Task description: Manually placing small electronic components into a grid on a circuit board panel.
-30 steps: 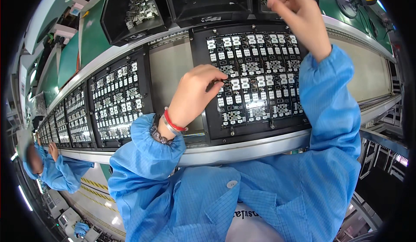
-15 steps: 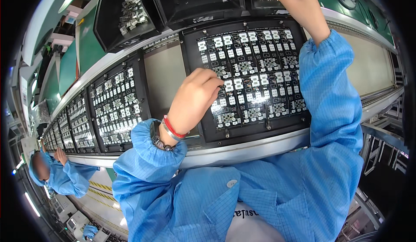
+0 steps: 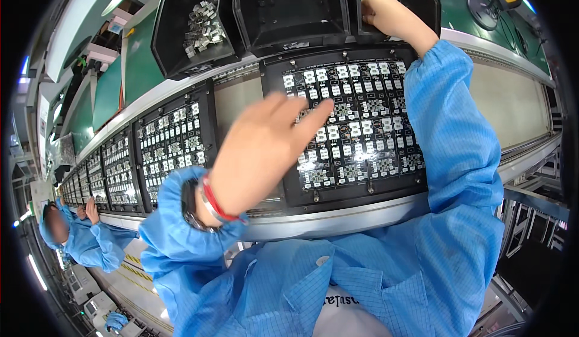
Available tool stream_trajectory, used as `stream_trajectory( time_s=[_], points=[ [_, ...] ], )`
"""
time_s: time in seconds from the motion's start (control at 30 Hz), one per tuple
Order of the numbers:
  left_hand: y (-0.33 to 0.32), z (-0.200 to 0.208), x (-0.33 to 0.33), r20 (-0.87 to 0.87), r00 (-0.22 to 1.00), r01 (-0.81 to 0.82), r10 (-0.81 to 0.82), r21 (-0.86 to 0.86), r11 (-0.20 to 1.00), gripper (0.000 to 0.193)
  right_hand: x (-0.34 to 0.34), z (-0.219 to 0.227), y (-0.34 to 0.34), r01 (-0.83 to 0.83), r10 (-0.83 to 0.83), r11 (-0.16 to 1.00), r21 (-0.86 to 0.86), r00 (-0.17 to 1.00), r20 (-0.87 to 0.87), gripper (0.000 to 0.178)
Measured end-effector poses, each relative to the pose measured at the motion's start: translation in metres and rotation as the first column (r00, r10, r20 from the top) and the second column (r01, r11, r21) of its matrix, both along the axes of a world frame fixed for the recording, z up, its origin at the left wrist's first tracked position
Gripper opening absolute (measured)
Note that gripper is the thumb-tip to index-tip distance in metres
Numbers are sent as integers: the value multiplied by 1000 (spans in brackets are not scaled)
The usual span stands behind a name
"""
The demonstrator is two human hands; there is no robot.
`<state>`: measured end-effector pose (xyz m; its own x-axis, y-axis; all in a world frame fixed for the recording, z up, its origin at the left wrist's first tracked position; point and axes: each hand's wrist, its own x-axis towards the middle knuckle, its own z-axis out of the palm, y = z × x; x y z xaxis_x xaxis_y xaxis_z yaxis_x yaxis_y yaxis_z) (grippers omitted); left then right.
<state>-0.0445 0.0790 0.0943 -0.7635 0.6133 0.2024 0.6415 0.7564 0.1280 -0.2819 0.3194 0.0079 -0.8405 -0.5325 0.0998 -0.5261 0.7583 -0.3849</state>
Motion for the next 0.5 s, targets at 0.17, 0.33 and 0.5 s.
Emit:
stream_trajectory(
  time_s=[0.17, 0.33, 0.5],
  points=[
    [-2, -9, -101, -359, 931, 46, -63, -58, 997, 12, 18, 22, -5, 109, -109, 994, -9, 982, -155, 12],
    [7, -34, -184, -305, 927, -357, 217, -546, 758, 14, 25, 29, 6, 84, -162, 926, -368, 969, -186, 13],
    [1, -54, -210, -242, 936, -353, 257, -668, 655, 16, 44, 45, 29, 162, -187, 898, -409, 982, -21, 15]
  ],
)
